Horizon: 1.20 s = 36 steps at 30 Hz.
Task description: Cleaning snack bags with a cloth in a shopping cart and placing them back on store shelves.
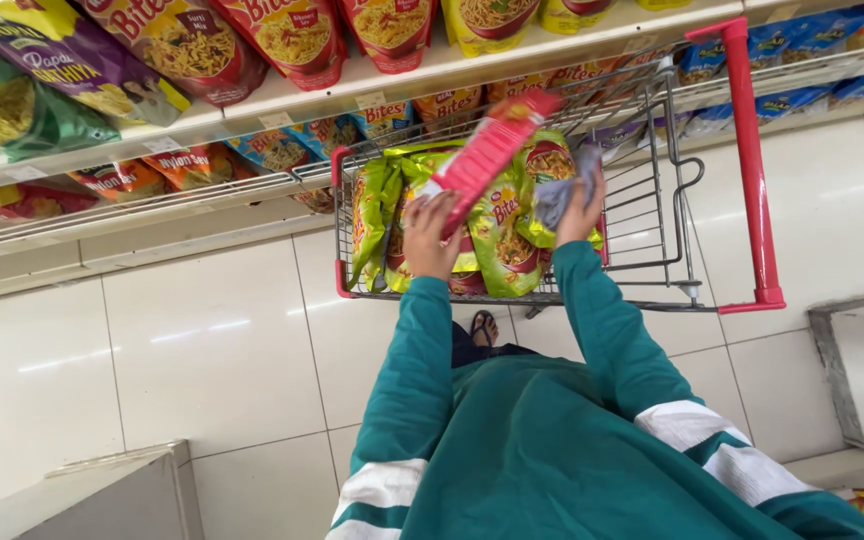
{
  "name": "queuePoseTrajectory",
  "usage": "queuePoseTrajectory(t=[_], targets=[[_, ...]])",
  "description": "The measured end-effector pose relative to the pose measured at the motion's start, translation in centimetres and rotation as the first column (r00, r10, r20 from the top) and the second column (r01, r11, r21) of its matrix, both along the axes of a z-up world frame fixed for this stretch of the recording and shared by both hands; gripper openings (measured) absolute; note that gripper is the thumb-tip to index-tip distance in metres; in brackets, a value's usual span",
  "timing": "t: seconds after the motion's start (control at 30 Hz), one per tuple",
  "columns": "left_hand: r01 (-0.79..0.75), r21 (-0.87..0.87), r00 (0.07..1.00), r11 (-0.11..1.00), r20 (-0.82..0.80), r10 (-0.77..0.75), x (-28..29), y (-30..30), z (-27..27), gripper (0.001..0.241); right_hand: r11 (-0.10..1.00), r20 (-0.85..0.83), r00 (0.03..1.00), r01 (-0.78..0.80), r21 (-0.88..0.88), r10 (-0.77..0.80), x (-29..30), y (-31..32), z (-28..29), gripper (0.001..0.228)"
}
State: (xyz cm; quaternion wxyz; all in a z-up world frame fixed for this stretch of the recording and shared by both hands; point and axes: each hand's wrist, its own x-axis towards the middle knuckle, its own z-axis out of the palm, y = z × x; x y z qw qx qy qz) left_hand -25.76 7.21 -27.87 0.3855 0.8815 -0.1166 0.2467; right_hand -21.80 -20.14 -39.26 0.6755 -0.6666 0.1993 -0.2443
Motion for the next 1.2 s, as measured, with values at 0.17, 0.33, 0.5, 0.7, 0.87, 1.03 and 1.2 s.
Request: queuePoseTrajectory(t=[0.17,0.33,0.5,0.7,0.87,1.03,1.2], targets=[[0.241,0.487,0.968,0.839,-0.177,-0.175,-1.3,-2.1,-10.0,0.058,0.961,0.176,0.974,0.178,-0.212,-0.141,-1.9,2.0,4.7,0.047],[0.363,0.220,0.902,0.905,-0.328,-0.282,-4.6,-2.0,-5.3,0.090,0.856,-0.321,0.946,-0.199,-0.477,0.041,-1.8,3.6,0.0,0.056],[-0.129,-0.319,0.817,0.939,-0.571,-0.082,-4.1,-1.3,-15.1,0.071,0.314,-0.358,0.781,-0.558,-0.768,0.512,-3.2,10.5,1.4,0.051],[-0.296,-0.495,0.789,0.817,-0.609,-0.083,-5.2,-1.7,-11.0,0.056,0.247,-0.236,0.733,-0.485,-0.839,0.637,-0.3,8.8,5.9,0.042],[-0.288,-0.525,0.783,0.801,-0.611,-0.119,-4.9,-1.4,-9.8,0.068,0.485,-0.536,0.838,-0.514,-0.708,0.106,0.9,1.3,-0.7,0.039],[-0.213,-0.305,0.953,0.928,-0.273,0.130,-4.9,-1.9,-6.7,0.090,0.627,-0.555,0.812,-0.338,-0.702,-0.184,-2.1,-1.5,-3.4,0.046],[0.383,0.418,0.883,0.824,-0.427,-0.194,-0.7,-5.6,-6.5,0.110,0.746,-0.553,0.768,-0.152,-0.649,-0.324,-5.0,-2.5,0.4,0.062]])
